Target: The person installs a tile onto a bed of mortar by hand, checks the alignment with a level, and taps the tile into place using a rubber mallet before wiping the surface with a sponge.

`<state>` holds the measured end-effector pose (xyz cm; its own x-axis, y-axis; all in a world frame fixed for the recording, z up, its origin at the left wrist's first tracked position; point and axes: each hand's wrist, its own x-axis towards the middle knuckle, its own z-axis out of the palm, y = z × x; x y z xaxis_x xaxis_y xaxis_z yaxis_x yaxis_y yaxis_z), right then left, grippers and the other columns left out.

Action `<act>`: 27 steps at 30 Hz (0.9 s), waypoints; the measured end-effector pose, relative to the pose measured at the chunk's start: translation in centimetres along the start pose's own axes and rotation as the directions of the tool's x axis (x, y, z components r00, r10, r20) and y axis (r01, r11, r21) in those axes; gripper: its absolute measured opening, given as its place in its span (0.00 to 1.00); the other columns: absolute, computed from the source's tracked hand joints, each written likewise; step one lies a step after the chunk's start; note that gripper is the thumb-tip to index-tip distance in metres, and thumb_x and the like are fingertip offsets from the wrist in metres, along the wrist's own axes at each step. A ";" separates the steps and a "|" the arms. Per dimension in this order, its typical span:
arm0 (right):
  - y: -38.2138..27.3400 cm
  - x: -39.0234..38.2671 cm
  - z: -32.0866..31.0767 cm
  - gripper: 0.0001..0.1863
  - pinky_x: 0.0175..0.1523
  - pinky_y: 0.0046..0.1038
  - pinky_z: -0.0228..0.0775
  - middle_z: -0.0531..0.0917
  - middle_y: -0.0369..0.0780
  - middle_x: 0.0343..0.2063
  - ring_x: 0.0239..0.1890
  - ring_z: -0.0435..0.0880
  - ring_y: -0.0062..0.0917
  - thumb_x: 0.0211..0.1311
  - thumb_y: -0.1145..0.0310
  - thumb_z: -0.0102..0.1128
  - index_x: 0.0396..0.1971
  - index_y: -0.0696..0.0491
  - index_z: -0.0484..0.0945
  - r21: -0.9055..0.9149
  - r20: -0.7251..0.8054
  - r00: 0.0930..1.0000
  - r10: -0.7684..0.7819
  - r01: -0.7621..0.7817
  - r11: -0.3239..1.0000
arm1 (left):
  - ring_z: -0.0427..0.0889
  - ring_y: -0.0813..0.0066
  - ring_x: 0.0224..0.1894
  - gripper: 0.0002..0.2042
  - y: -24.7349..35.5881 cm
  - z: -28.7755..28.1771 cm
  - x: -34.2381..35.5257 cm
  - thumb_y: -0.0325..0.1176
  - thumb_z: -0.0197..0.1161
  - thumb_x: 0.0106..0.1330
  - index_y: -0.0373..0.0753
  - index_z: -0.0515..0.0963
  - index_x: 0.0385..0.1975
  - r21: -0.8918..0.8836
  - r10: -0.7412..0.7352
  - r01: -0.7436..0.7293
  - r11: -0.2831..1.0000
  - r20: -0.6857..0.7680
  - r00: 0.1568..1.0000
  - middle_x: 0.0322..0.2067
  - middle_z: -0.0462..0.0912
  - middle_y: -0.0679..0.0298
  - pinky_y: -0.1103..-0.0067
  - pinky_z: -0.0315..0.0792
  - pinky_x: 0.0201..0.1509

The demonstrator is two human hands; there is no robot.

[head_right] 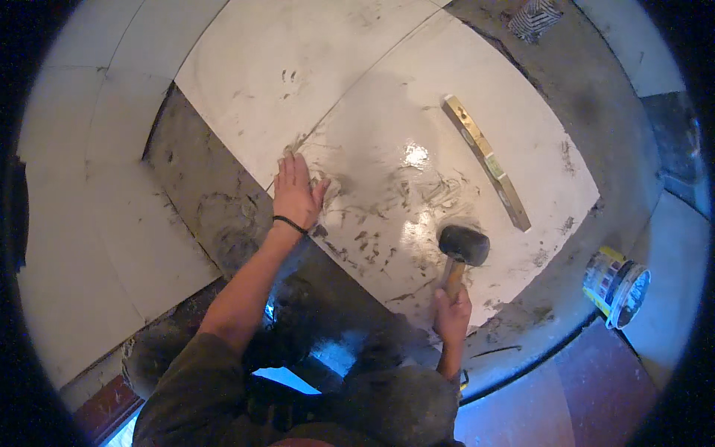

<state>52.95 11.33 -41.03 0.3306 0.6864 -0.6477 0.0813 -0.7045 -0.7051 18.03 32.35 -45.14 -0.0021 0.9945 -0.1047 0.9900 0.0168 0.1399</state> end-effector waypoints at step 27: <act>-5.5 3.1 1.8 0.16 0.31 0.28 0.72 0.80 0.35 0.24 0.25 0.78 0.21 0.53 0.68 0.75 0.39 0.58 0.80 -0.240 0.362 0.932 0.010 0.083 0.967 | 0.50 0.38 0.77 0.44 5.5 -1.1 -4.7 0.58 0.63 0.65 0.29 0.60 0.71 -0.002 0.095 -0.096 0.995 0.126 0.987 0.74 0.53 0.39 0.45 0.49 0.75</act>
<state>51.80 17.68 -39.64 -0.0317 0.6983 -0.7151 0.3320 -0.6675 -0.6665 23.29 27.88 -42.82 0.1101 0.9705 -0.2143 0.9854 -0.0785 0.1508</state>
